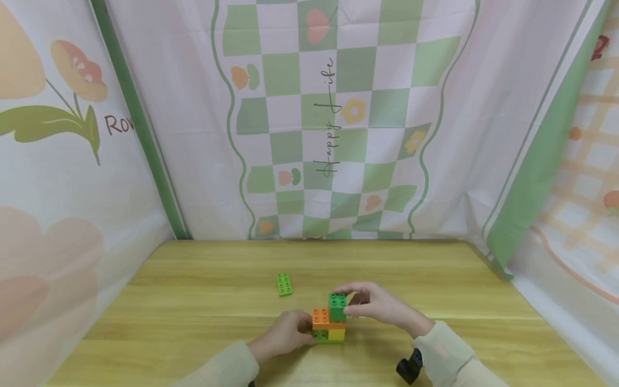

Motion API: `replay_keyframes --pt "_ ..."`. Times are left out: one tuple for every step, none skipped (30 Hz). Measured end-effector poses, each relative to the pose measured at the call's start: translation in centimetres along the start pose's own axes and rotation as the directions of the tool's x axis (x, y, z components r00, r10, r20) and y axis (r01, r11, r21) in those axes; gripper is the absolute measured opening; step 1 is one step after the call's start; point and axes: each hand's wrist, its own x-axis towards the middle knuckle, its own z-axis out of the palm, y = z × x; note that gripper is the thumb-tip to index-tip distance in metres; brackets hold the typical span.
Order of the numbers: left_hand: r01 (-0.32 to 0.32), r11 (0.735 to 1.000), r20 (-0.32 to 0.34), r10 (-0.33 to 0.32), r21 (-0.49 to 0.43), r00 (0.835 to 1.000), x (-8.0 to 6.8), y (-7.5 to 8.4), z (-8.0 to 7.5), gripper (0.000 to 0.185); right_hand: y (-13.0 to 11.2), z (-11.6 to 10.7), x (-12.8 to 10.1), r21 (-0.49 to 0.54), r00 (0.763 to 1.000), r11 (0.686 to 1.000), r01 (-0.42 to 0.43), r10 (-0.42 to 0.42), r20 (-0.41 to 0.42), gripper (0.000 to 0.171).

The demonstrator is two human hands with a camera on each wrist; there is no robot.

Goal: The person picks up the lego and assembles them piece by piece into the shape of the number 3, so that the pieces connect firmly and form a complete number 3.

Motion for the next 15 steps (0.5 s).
replay_keyframes --pt "-0.001 1.000 0.000 0.001 0.000 1.000 -0.01 0.02 0.01 0.027 -0.01 -0.01 -0.02 0.002 1.000 1.000 0.000 0.000 0.003 0.044" --pt "-0.002 1.000 -0.001 0.002 0.001 1.000 0.00 0.03 0.02 0.027 -0.01 -0.03 -0.04 0.004 1.000 1.000 -0.001 0.001 0.006 0.043" --pt "-0.003 1.000 -0.002 0.003 0.000 1.000 -0.01 0.04 0.03 0.026 -0.05 -0.03 -0.07 0.008 1.000 1.000 -0.002 0.002 0.008 0.042" --pt "-0.004 1.000 -0.003 0.004 -0.001 1.000 -0.01 0.05 0.03 0.026 -0.09 -0.03 -0.10 0.012 1.000 1.000 -0.004 0.004 0.011 0.041" --pt "-0.005 1.000 -0.004 0.005 -0.001 1.000 -0.01 0.05 0.05 0.026 -0.11 -0.03 -0.13 0.019 1.000 1.000 -0.005 0.005 0.014 0.041" --pt "-0.002 1.000 -0.004 0.002 -0.004 1.000 -0.02 0.05 0.05 0.026 -0.12 -0.04 -0.15 0.028 1.000 1.000 -0.007 0.006 0.016 0.040" --pt "-0.003 1.000 -0.006 0.003 -0.003 1.000 -0.02 0.04 0.07 0.026 -0.16 -0.03 -0.17 0.036 1.000 0.999 -0.008 0.007 0.018 0.040" --pt "-0.003 1.000 -0.007 0.003 -0.003 1.000 -0.02 0.04 0.07 0.026 -0.17 -0.04 -0.19 0.039 1.000 0.999 -0.008 0.007 0.018 0.040" --pt "-0.002 1.000 -0.009 0.002 -0.003 1.000 -0.02 0.04 0.08 0.027 -0.15 -0.04 -0.20 0.041 1.000 0.999 -0.008 0.007 0.018 0.039" --pt "-0.001 1.000 -0.009 0.001 -0.002 1.000 -0.02 0.05 0.09 0.027 -0.13 -0.04 -0.21 0.043 1.000 0.999 -0.008 0.007 0.018 0.039" --pt "0.000 1.000 -0.010 0.000 -0.001 1.000 -0.02 0.06 0.09 0.027 -0.10 -0.05 -0.20 0.044 1.000 0.999 -0.009 0.008 0.018 0.039" --pt "0.001 1.000 -0.010 -0.001 -0.001 1.000 -0.03 0.08 0.09 0.027 -0.11 -0.05 -0.21 0.044 1.000 0.999 -0.011 0.010 0.017 0.039" --pt "0.002 1.000 -0.009 -0.002 -0.001 1.000 -0.03 0.09 0.09 0.027 -0.12 -0.05 -0.21 0.044 1.000 0.999 -0.012 0.012 0.017 0.039" --pt "0.004 1.000 -0.007 -0.004 -0.002 1.000 -0.02 0.11 0.09 0.027 -0.11 -0.05 -0.21 0.042 1.000 0.999 -0.014 0.013 0.017 0.039" --pt "0.006 1.000 -0.006 -0.006 -0.003 1.000 -0.02 0.12 0.09 0.027 -0.12 -0.05 -0.22 0.038 1.000 0.999 -0.014 0.013 0.016 0.039"
